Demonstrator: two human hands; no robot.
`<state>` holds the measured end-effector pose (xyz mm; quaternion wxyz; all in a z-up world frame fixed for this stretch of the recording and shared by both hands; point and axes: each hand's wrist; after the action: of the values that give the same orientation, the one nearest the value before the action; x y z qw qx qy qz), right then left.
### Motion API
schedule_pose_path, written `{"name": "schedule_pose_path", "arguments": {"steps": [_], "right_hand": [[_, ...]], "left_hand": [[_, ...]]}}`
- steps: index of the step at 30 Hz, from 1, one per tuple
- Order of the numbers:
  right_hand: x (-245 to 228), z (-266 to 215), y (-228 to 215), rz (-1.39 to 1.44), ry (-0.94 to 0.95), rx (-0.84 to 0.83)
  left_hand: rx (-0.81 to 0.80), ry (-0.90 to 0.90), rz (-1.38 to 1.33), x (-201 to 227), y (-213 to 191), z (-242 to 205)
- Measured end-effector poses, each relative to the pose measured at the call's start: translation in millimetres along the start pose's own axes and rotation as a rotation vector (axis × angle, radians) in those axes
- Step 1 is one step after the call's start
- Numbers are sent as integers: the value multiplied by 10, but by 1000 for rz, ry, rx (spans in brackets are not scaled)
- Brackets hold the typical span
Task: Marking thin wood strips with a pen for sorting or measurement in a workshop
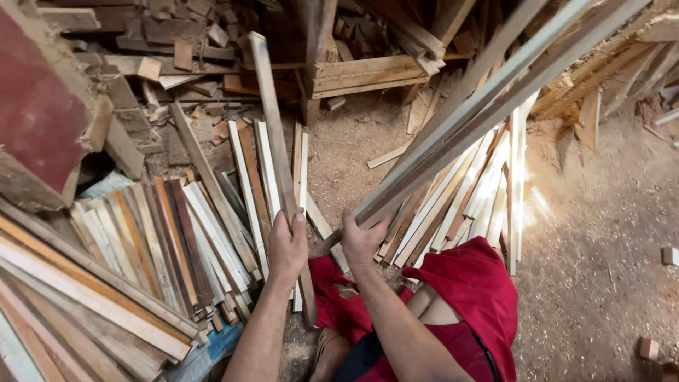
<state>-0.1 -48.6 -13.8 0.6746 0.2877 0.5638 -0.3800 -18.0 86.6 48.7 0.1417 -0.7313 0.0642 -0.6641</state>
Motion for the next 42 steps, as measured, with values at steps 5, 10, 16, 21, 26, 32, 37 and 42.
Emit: {"name": "schedule_pose_path", "arguments": {"steps": [5, 10, 16, 21, 26, 32, 37, 42], "right_hand": [[205, -50, -179, -72, -343, -293], [-161, -394, -191, -154, -114, -668], [152, -559, -128, -546, 230, -925], [206, -753, 93, -462, 368, -915], [294, -406, 104, -438, 463, -988], [637, 613, -213, -633, 340, -314], [1206, 980, -559, -843, 397, 57], [1027, 910, -594, -891, 647, -45]], "left_hand": [[158, -16, -44, -98, -48, -16], [192, -217, -29, -74, -204, 22], [146, -345, 78, -406, -231, 164], [261, -220, 252, -1356, -60, 451], [213, -150, 344, -869, 0, 279], [-85, -210, 316, -159, 471, -39], [-379, -113, 369, 162, 921, -210], [-524, 33, 404, 156, 1163, -264]]}}
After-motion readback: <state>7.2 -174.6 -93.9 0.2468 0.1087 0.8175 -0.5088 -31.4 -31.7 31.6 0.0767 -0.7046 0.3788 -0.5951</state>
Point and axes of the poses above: each hand's wrist, its own z-axis towards the middle knuckle, its own y-axis out of the palm, x = y × z, and after that the axes turned 2 degrees about z, right-handed
